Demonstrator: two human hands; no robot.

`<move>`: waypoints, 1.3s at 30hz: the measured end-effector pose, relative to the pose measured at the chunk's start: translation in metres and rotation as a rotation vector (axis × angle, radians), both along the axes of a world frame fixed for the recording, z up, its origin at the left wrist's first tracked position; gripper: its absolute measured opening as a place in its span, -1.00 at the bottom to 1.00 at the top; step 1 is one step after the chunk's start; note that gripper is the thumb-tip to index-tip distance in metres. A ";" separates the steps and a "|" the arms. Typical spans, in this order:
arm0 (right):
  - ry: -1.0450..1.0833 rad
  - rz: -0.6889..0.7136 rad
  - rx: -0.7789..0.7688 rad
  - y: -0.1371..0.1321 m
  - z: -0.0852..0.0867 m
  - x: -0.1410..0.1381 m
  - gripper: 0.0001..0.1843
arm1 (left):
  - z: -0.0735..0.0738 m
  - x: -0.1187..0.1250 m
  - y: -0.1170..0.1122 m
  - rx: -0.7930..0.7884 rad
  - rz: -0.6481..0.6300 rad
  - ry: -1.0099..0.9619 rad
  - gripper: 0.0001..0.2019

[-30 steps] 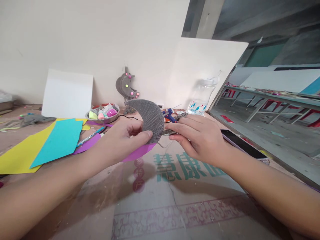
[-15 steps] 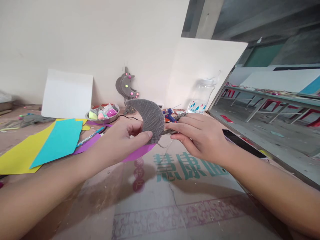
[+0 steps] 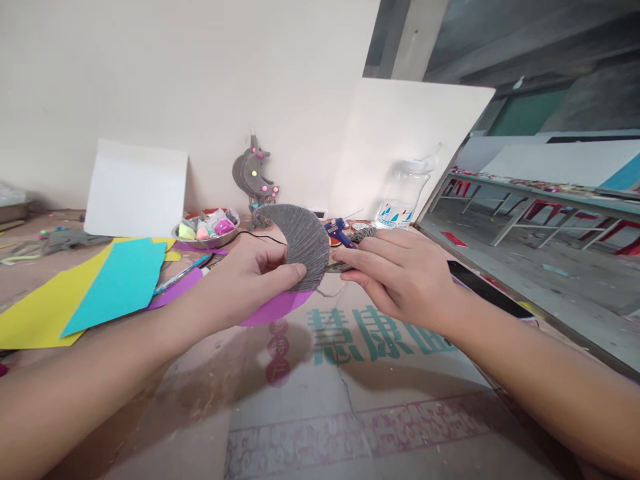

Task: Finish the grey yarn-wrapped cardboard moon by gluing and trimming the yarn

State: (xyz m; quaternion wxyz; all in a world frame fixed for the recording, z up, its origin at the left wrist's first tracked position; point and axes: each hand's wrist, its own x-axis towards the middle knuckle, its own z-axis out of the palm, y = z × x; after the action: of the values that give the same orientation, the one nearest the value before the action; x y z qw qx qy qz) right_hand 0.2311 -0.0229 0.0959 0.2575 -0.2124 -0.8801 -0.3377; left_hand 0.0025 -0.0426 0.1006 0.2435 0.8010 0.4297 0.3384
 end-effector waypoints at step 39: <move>0.053 0.031 -0.409 0.010 -0.080 0.018 -0.74 | -0.073 0.018 0.017 -0.291 -0.027 0.054 -0.77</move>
State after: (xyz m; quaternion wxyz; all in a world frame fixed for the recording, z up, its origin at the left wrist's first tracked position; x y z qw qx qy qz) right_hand 0.2491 -0.0130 0.0158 0.2374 -0.2554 -0.9264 -0.1423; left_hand 0.0206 -0.0253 0.0275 0.3500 0.7716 0.4699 0.2475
